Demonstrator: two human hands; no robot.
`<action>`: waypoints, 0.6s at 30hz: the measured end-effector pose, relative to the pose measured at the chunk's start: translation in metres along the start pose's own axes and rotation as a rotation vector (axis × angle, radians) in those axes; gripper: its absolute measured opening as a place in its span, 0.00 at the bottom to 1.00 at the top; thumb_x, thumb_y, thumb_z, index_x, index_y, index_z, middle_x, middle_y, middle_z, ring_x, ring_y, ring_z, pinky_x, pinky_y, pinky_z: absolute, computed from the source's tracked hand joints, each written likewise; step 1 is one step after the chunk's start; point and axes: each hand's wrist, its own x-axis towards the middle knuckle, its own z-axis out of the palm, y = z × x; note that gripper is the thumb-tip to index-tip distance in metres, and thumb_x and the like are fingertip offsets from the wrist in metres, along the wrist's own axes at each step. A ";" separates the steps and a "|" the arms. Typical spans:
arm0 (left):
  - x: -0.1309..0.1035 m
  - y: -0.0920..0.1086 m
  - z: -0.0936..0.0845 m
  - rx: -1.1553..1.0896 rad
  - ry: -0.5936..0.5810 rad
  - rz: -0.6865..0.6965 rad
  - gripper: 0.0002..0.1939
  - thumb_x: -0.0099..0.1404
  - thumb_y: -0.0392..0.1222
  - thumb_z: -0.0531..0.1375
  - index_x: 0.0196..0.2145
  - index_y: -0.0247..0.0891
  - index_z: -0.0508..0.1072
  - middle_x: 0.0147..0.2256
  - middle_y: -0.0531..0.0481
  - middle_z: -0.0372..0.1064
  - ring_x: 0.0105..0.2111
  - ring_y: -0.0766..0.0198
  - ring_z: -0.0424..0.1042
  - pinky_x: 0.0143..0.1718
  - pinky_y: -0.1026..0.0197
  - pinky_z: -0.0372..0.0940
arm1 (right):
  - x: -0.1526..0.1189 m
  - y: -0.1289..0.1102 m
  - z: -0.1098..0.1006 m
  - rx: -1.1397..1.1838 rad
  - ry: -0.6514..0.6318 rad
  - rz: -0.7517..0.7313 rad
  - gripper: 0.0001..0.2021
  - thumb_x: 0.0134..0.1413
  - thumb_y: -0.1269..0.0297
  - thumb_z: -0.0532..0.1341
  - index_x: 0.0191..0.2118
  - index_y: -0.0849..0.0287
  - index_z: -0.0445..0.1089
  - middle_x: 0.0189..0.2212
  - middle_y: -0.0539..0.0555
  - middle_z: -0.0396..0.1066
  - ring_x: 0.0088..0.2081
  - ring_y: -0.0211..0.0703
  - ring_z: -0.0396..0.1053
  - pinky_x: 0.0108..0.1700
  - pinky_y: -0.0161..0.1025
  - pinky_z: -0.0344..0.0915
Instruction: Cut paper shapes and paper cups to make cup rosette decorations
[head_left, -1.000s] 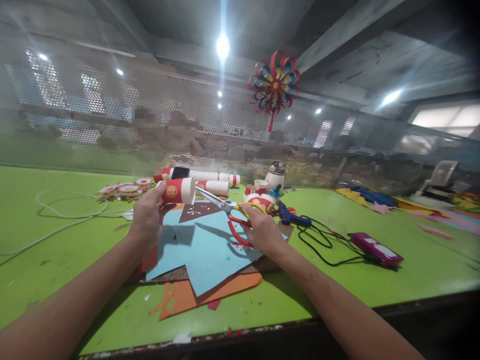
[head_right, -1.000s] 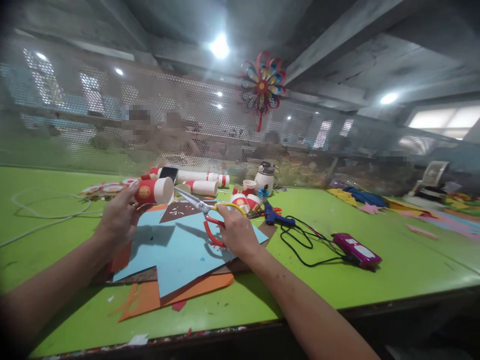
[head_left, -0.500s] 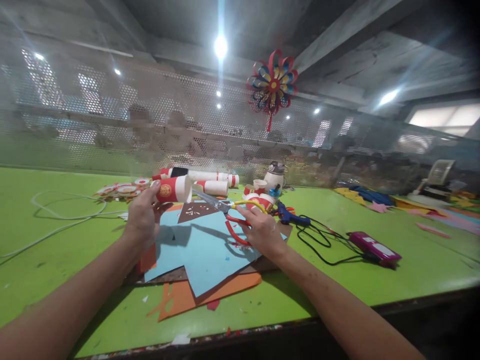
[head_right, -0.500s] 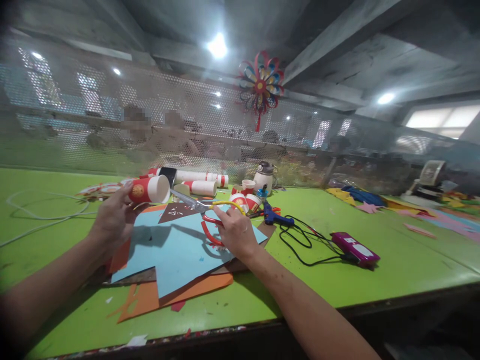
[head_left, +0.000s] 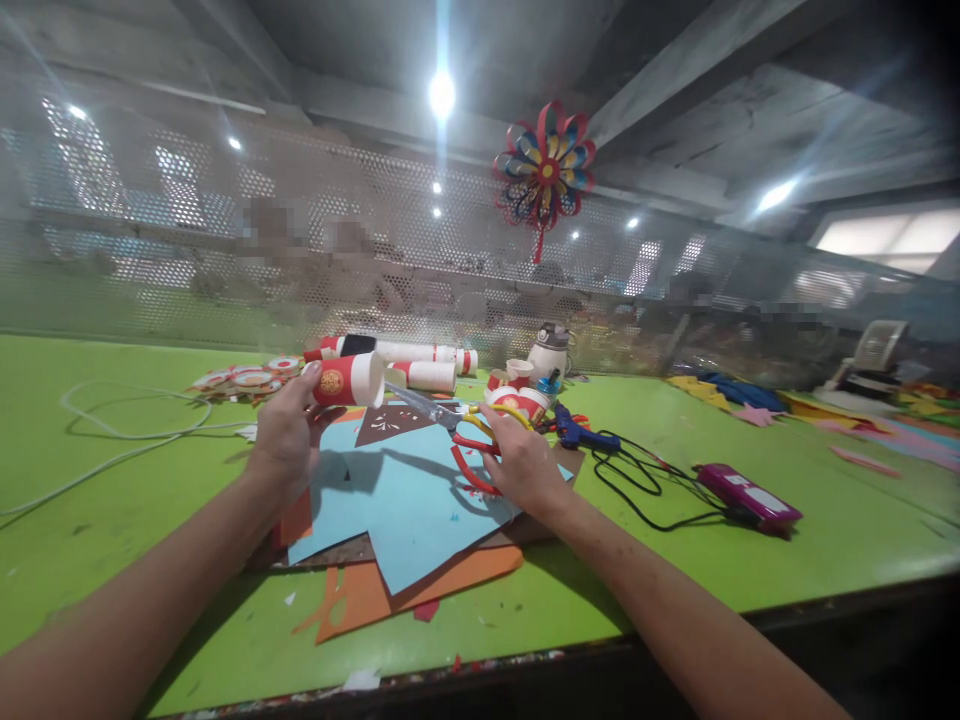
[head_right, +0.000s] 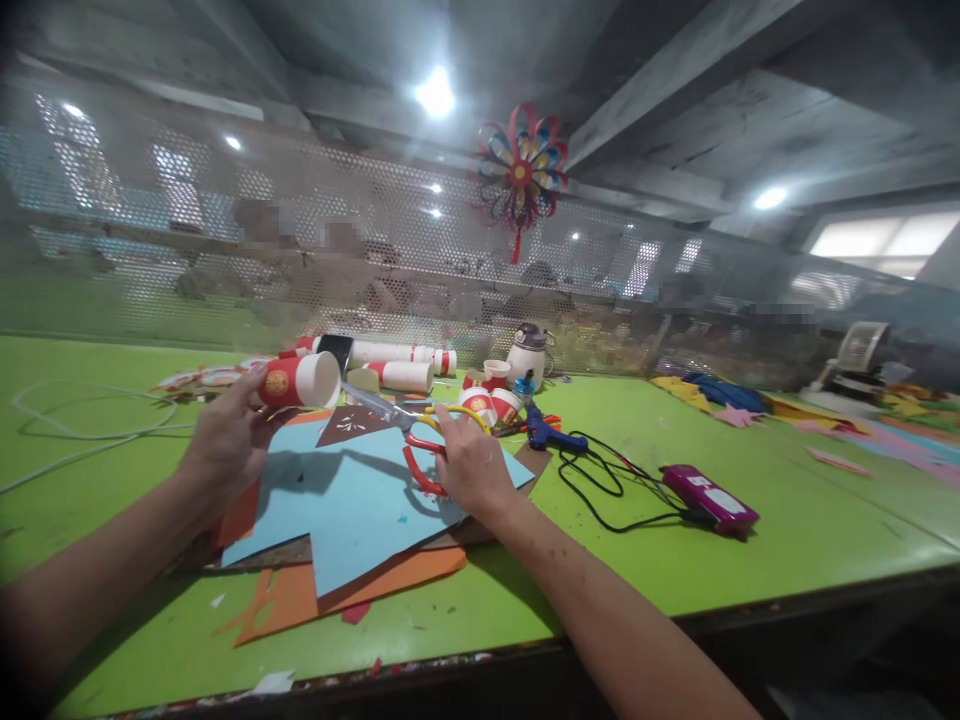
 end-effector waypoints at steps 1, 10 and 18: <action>0.000 0.000 -0.001 0.002 -0.006 0.001 0.06 0.55 0.44 0.62 0.31 0.42 0.73 0.33 0.53 0.71 0.34 0.63 0.69 0.30 0.65 0.69 | 0.000 0.000 0.000 -0.012 -0.010 0.007 0.29 0.50 0.74 0.57 0.60 0.66 0.55 0.46 0.63 0.69 0.45 0.50 0.67 0.46 0.46 0.66; -0.002 0.000 0.001 -0.002 -0.007 0.001 0.06 0.55 0.44 0.62 0.31 0.41 0.73 0.31 0.53 0.70 0.31 0.65 0.69 0.30 0.65 0.68 | -0.001 -0.003 0.000 -0.063 0.012 -0.011 0.28 0.49 0.73 0.55 0.59 0.71 0.56 0.41 0.65 0.70 0.42 0.53 0.68 0.43 0.47 0.67; -0.001 0.000 0.001 -0.007 -0.014 0.009 0.07 0.55 0.44 0.61 0.32 0.41 0.73 0.32 0.53 0.70 0.31 0.65 0.69 0.30 0.65 0.67 | -0.001 -0.002 0.001 0.028 0.030 0.049 0.34 0.46 0.72 0.55 0.62 0.69 0.50 0.43 0.65 0.71 0.40 0.52 0.69 0.42 0.45 0.68</action>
